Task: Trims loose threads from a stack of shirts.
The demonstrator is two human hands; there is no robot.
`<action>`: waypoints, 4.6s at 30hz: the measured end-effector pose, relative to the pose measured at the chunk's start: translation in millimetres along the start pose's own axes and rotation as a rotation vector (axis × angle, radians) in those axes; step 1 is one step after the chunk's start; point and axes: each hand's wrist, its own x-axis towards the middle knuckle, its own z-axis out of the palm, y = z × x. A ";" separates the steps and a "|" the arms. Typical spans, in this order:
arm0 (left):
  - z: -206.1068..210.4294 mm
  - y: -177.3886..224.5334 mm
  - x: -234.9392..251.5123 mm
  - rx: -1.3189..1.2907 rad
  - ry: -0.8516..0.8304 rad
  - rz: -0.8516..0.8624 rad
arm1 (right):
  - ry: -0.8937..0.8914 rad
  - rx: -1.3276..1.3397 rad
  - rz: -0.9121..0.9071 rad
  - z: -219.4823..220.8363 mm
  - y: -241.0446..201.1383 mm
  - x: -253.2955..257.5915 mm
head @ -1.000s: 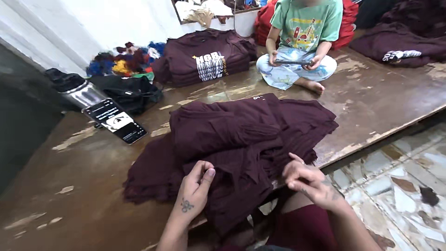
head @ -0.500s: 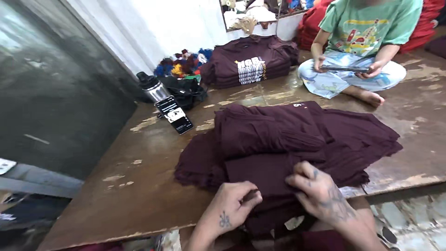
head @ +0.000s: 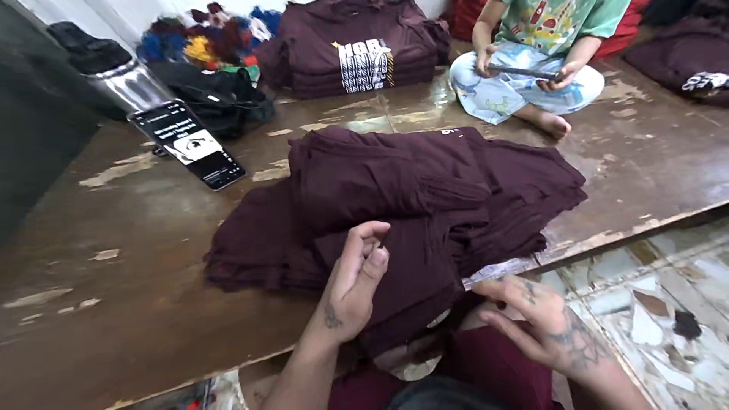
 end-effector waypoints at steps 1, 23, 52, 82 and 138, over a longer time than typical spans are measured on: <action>6.6 2.0 3.4 -0.060 0.019 0.008 | 0.029 0.005 0.032 3.9 -1.8 5.2; 26.4 1.6 -2.8 0.182 -0.071 0.070 | 0.026 0.330 -0.047 42.6 17.5 30.2; 19.9 1.9 -22.7 0.672 -0.173 0.350 | 0.218 0.052 -0.050 47.9 3.0 24.0; 1.6 -12.0 -32.7 0.090 -0.038 0.044 | -0.213 0.192 -0.041 -9.6 12.0 -31.2; -8.2 -2.5 -5.2 0.139 -0.103 -0.063 | 0.222 0.129 0.108 40.6 1.0 44.3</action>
